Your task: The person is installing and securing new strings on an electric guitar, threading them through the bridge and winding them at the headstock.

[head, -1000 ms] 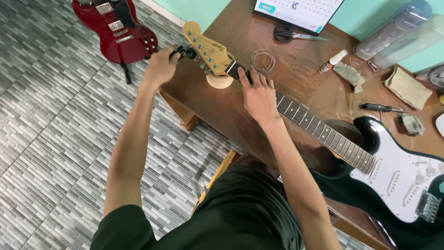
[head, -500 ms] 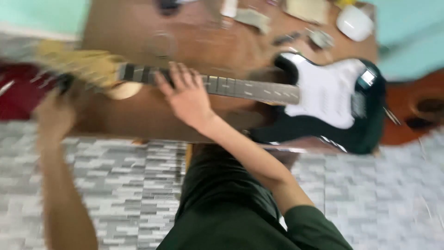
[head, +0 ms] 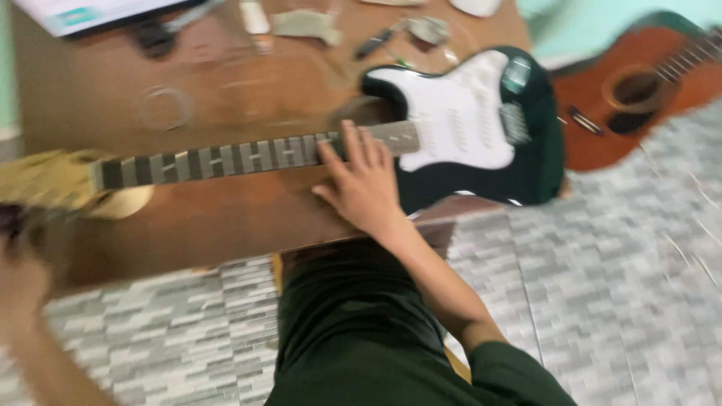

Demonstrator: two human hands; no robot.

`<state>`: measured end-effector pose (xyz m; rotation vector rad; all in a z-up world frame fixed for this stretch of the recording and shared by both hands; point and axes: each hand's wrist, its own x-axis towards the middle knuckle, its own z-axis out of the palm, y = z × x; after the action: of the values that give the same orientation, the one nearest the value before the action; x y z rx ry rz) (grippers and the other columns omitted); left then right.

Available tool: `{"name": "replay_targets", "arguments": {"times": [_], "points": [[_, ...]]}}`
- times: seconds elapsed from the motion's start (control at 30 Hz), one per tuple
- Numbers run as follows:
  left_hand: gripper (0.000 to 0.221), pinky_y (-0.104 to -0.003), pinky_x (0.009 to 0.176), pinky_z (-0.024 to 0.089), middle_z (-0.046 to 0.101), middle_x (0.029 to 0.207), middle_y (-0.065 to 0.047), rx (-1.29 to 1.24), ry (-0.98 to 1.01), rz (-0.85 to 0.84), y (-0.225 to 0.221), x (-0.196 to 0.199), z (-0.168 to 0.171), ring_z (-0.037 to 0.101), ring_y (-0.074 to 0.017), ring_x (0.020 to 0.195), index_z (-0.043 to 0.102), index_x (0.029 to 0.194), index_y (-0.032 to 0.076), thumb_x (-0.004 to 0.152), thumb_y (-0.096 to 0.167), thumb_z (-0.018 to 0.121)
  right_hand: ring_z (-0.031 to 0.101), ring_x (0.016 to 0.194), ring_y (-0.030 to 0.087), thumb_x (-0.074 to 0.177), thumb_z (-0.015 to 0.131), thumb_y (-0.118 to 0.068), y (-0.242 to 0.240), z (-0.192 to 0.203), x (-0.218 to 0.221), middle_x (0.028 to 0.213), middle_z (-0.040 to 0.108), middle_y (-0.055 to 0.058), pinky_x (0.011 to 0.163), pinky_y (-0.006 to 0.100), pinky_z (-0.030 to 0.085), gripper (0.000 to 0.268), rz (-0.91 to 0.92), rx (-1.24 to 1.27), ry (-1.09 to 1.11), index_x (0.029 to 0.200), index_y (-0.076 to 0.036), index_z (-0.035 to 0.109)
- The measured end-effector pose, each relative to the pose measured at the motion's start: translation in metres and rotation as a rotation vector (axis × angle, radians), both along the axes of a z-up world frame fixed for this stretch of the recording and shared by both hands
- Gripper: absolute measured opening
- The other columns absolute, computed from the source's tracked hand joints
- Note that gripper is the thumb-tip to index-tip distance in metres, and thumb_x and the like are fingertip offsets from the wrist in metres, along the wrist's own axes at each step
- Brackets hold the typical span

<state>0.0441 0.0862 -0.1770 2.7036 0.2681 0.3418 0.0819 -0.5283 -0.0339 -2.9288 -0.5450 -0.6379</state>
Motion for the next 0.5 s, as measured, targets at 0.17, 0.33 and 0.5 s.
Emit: {"name": "replay_targets", "arguments": {"times": [0.17, 0.33, 0.5], "points": [[0.020, -0.042, 0.081, 0.048, 0.073, 0.103, -0.014, -0.145, -0.171, 0.189, -0.020, -0.028, 0.038, 0.066, -0.0337, 0.089, 0.072, 0.120, 0.005, 0.108, 0.016, 0.061, 0.043, 0.145, 0.043, 0.081, 0.080, -0.061, 0.050, 0.013, 0.002, 0.163, 0.038, 0.017, 0.106, 0.063, 0.041, 0.081, 0.128, -0.018, 0.047, 0.147, -0.018, 0.058], [0.036, -0.059, 0.074, 0.055, 0.072, 0.092, -0.022, 0.015, -0.022, 0.320, -0.015, -0.001, 0.022, 0.071, -0.0485, 0.092, 0.063, 0.105, 0.010, 0.110, 0.044, 0.053, 0.052, 0.138, 0.040, 0.094, 0.069, -0.064, 0.080, 0.007, 0.002, 0.151, 0.052, 0.029, 0.106, 0.049, 0.041, 0.081, 0.158, -0.161, -0.145, 0.136, 0.004, 0.066], [0.034, -0.053, 0.069, 0.059, 0.071, 0.087, -0.017, 0.048, 0.070, 0.372, -0.044, -0.007, 0.061, 0.073, -0.0433, 0.087, 0.062, 0.108, 0.017, 0.108, 0.049, 0.051, 0.052, 0.137, 0.041, 0.091, 0.070, -0.063, 0.087, 0.004, 0.000, 0.148, 0.055, 0.029, 0.108, 0.051, 0.039, 0.087, 0.163, -0.157, -0.105, 0.137, 0.011, 0.063]]}}
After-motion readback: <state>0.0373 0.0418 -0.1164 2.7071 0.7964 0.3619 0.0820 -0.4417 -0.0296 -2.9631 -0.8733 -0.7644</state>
